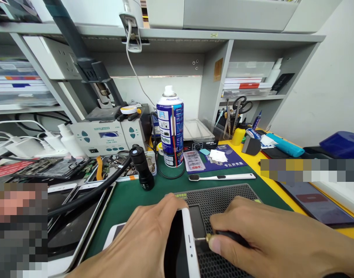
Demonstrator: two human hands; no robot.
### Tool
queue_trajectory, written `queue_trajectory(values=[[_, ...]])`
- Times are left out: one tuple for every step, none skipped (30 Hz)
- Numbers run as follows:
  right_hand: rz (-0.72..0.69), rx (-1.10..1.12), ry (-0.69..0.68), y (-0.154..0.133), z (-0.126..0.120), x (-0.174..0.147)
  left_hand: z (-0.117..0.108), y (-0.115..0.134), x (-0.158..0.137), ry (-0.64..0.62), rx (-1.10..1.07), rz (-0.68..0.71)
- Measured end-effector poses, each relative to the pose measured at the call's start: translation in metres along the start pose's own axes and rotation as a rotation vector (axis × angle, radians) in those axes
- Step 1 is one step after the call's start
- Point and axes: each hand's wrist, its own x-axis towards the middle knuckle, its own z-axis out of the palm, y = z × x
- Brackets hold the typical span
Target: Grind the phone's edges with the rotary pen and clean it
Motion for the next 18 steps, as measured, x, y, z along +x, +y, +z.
queue_trajectory(values=[[-0.009,0.001,-0.004,0.0,0.0,0.0,-0.001,0.002,0.001,-0.001,0.001,0.001],[-0.014,0.002,-0.007,0.0,0.0,0.0,-0.001,0.003,0.002,-0.002,0.001,0.003],[-0.011,0.002,-0.006,0.0,0.0,0.0,-0.002,0.003,0.001,-0.002,0.001,0.005],[-0.004,0.001,-0.001,0.0,0.0,-0.001,-0.001,0.001,0.001,-0.002,-0.001,0.007],[0.004,0.001,0.002,0.0,0.0,-0.001,0.0,-0.003,-0.001,-0.002,-0.002,0.009],[0.008,0.001,-0.002,0.001,0.001,-0.001,0.002,-0.007,-0.003,-0.003,-0.005,0.018],[0.008,0.001,-0.009,0.001,0.001,-0.001,0.003,-0.012,-0.005,-0.004,-0.008,0.028],[0.006,0.001,-0.016,0.001,0.001,-0.001,0.005,-0.016,-0.006,-0.006,-0.009,0.038],[0.002,0.002,-0.022,0.002,0.001,-0.001,0.006,-0.018,-0.007,-0.006,-0.011,0.045],[0.0,0.006,-0.023,0.002,0.002,-0.001,0.006,-0.019,-0.007,-0.002,-0.011,0.043],[0.001,0.01,-0.017,0.002,0.002,0.0,0.006,-0.017,-0.006,0.0,-0.01,0.035],[0.0,0.014,-0.009,0.002,0.002,0.0,0.005,-0.015,-0.005,0.002,-0.008,0.024],[-0.002,0.018,-0.003,0.002,0.002,0.0,0.004,-0.011,-0.003,0.0,-0.004,0.015],[-0.004,0.018,-0.001,0.002,0.002,-0.001,0.002,-0.007,-0.001,-0.005,0.0,0.011],[-0.006,0.015,-0.003,0.002,0.002,-0.001,0.001,-0.004,0.0,-0.012,0.005,0.008],[-0.007,0.011,-0.009,0.002,0.002,-0.001,0.001,-0.003,0.0,-0.016,0.008,0.009],[-0.005,0.006,-0.015,0.002,0.002,-0.001,0.001,-0.003,0.0,-0.017,0.007,0.012],[0.0,0.002,-0.018,0.002,0.002,-0.002,0.002,-0.004,-0.001,-0.012,0.004,0.013]])
